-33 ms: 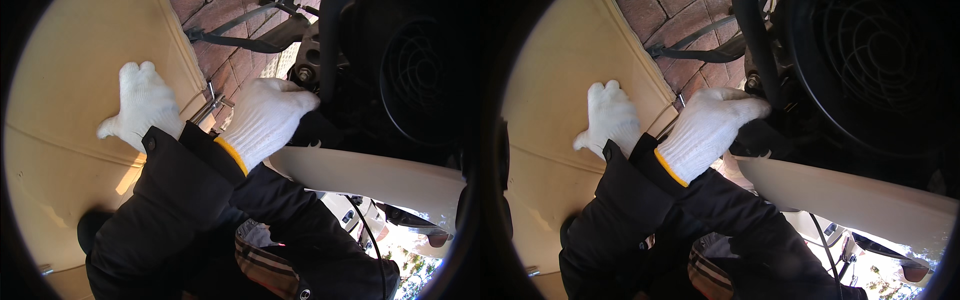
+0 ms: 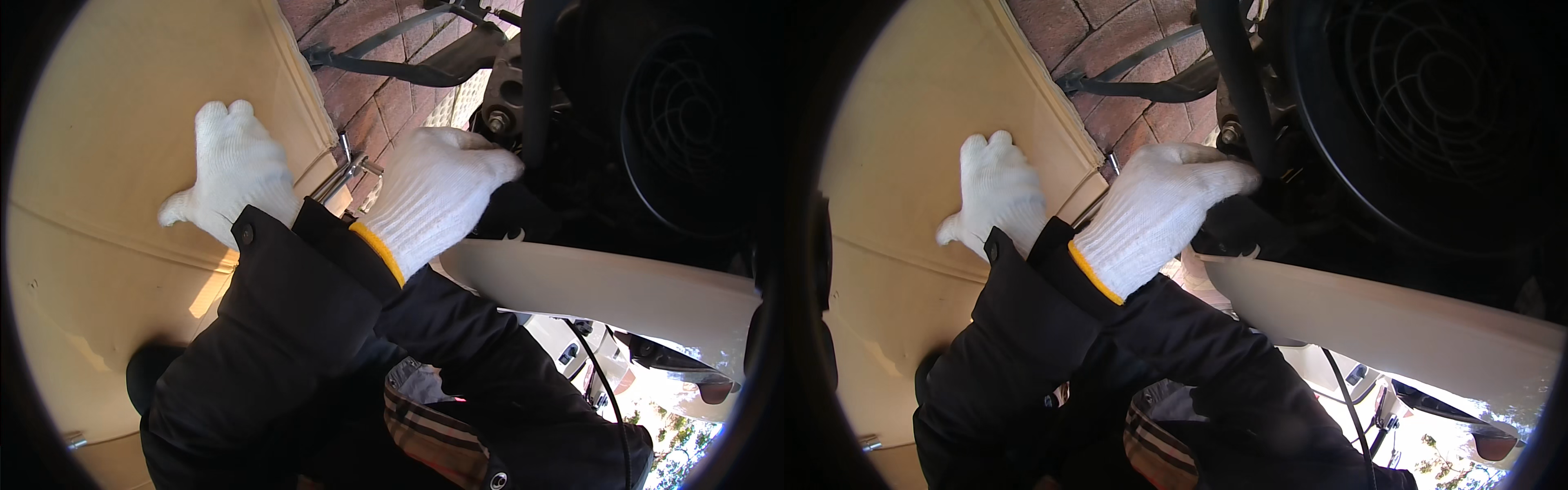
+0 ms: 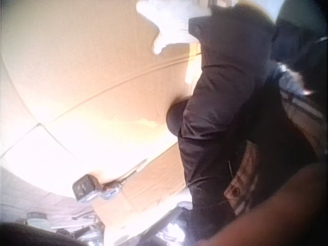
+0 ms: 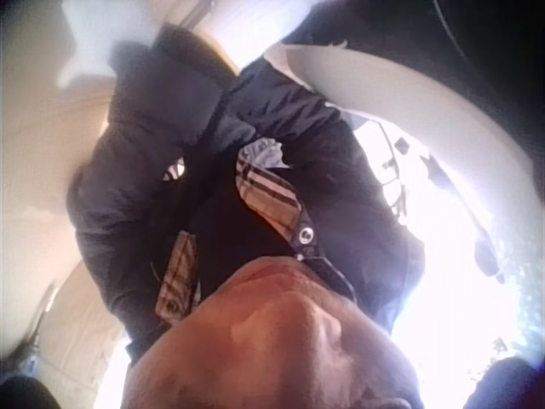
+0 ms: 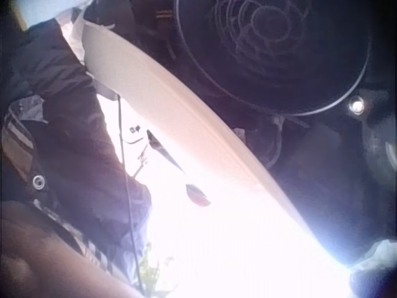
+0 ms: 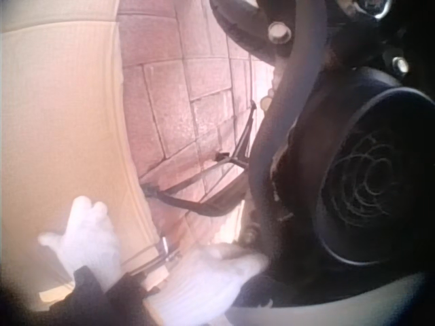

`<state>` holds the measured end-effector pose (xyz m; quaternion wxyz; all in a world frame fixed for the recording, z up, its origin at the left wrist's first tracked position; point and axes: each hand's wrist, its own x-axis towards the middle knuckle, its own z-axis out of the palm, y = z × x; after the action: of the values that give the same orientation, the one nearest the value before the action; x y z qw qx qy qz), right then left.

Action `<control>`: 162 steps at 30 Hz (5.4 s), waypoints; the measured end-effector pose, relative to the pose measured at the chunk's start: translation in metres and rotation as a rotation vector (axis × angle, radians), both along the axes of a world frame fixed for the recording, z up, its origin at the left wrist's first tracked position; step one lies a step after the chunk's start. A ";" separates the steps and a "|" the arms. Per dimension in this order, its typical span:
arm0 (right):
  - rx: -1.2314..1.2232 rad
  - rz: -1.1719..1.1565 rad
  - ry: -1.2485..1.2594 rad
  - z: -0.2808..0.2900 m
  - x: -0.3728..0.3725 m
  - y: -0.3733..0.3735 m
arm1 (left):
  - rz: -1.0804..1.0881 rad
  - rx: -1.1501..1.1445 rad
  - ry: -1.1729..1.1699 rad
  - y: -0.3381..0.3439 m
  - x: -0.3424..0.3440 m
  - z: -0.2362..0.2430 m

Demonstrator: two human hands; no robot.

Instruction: The person sits on a cardboard sheet and uses a wrench to tighten a bolt under the scooter. They then stand, put a phone into their pocket, and move the cardboard sheet.

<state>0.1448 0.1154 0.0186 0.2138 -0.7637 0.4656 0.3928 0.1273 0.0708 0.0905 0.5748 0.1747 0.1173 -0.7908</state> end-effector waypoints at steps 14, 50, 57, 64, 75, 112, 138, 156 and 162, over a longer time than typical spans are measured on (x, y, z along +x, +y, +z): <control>0.023 0.043 0.014 -0.005 -0.005 -0.002 | 0.030 -0.052 -0.378 -0.003 0.038 0.045; -0.033 0.111 -0.003 -0.008 -0.008 0.001 | 0.099 0.095 -0.286 -0.007 0.013 0.058; -0.022 0.102 0.046 -0.009 -0.004 0.000 | 0.049 0.127 -0.247 -0.006 0.021 0.056; -0.025 0.131 -0.002 -0.010 -0.009 0.001 | 0.026 0.119 -0.111 -0.003 0.028 0.054; -0.055 0.130 0.007 -0.011 -0.008 0.003 | -0.081 0.129 -0.051 -0.002 0.033 0.051; -0.014 0.118 0.095 -0.006 0.001 -0.001 | 0.160 0.061 -0.414 -0.002 0.034 0.041; -0.010 0.170 0.023 0.013 0.002 0.001 | 0.281 0.122 -0.663 0.024 0.026 0.012; -0.053 0.131 -0.023 -0.011 -0.009 0.004 | 0.450 -0.073 1.686 0.023 -0.033 0.039; 0.022 0.099 -0.212 -0.016 -0.012 0.008 | 0.468 0.324 2.491 0.053 -0.043 0.040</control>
<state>0.1329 0.1239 0.0022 0.2506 -0.8207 0.3974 0.3251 0.0844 0.1238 0.1302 0.1739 -0.6384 0.6970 -0.2765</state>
